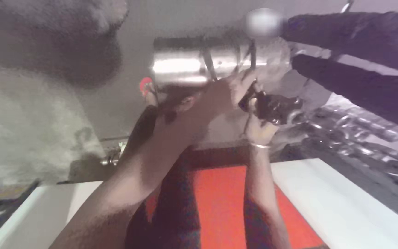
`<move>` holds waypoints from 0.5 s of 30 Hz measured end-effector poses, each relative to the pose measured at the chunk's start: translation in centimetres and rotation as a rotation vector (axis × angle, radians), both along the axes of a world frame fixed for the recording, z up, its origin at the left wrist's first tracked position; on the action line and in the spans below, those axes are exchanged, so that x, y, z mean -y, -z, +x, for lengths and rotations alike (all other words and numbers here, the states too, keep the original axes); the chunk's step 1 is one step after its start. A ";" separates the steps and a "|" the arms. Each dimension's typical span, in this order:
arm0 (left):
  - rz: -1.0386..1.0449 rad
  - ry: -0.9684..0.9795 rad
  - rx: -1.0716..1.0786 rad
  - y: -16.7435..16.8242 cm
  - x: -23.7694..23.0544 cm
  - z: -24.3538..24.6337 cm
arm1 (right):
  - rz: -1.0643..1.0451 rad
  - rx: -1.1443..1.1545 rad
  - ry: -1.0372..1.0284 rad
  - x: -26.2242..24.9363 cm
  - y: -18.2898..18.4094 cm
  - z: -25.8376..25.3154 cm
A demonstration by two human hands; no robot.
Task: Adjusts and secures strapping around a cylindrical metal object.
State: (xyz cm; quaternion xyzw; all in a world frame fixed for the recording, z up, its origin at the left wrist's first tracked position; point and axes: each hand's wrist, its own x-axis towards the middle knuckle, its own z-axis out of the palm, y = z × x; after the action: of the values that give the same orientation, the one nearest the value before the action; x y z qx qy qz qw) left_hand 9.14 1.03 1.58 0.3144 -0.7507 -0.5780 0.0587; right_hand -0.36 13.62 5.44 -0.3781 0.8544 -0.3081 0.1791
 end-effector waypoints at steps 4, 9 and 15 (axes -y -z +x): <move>-0.187 -0.046 -0.038 4.9 -2.5 0.8 | -0.027 0.029 0.056 -0.6 0.4 0.5; -0.086 0.066 0.099 9.4 -1.5 2.6 | 0.025 0.010 0.216 0.5 -0.2 2.0; -0.043 0.003 0.120 17.6 -4.0 1.4 | -0.127 0.110 0.175 -0.4 0.4 1.0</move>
State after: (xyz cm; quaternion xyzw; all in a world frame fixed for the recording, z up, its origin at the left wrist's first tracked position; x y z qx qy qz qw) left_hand 10.56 5.04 -16.06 0.3462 -0.7655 -0.5419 0.0196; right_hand 0.67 13.99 5.02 -0.2954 0.8519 -0.3961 0.1739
